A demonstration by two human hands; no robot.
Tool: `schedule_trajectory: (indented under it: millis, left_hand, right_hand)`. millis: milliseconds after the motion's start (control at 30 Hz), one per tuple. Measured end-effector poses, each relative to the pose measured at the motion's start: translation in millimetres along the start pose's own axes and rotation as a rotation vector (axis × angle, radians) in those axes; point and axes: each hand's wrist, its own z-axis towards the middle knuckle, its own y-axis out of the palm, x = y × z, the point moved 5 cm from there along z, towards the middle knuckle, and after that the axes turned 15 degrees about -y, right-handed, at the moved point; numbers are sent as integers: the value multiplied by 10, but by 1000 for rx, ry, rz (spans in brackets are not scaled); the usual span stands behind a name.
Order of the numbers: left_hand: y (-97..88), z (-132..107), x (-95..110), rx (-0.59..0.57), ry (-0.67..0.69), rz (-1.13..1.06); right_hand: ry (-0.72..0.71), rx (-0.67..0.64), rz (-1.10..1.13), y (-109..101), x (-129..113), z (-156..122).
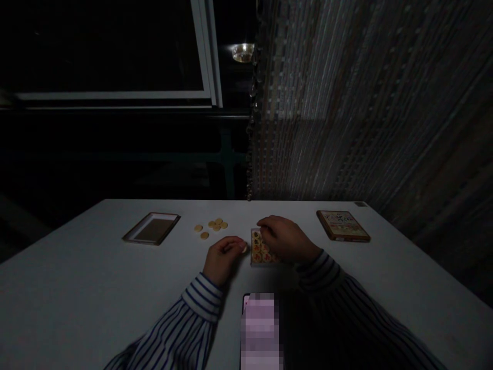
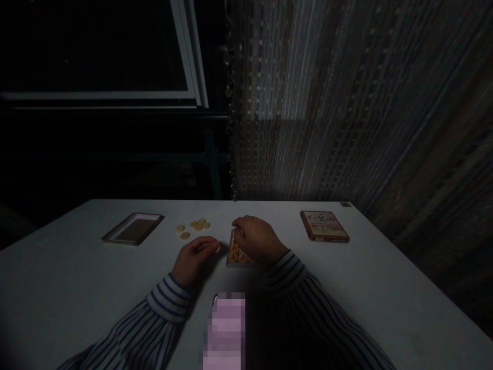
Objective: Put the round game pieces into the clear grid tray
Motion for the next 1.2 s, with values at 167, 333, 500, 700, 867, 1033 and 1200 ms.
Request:
schedule_trajectory:
  millis: [167,333,500,700,867,1033,1200]
  left_hand:
    - [140,109,84,-2,19,-66]
    - [167,187,74,46,-1,-148]
    - [131,214,-96,51,-20,-173]
    - [150,222,-208,-2,17,-158]
    - [200,142,-110,-12,50,-94]
    - [260,114,-119,-68,14,-119]
    - [282,158,-241,-117,-26,-195]
  right_hand:
    - [33,-11,2,-15,37,-15]
    - [50,0,-9,-52,63,-38]
    - [66,-20,-14,-31,100,-50]
    - [43,-48,-1,38,129,-25]
    - [23,-75,48,103,137,-8]
    - [7,-88,196,197,124,-40]
    - [0,-71,285,236,136,-59]
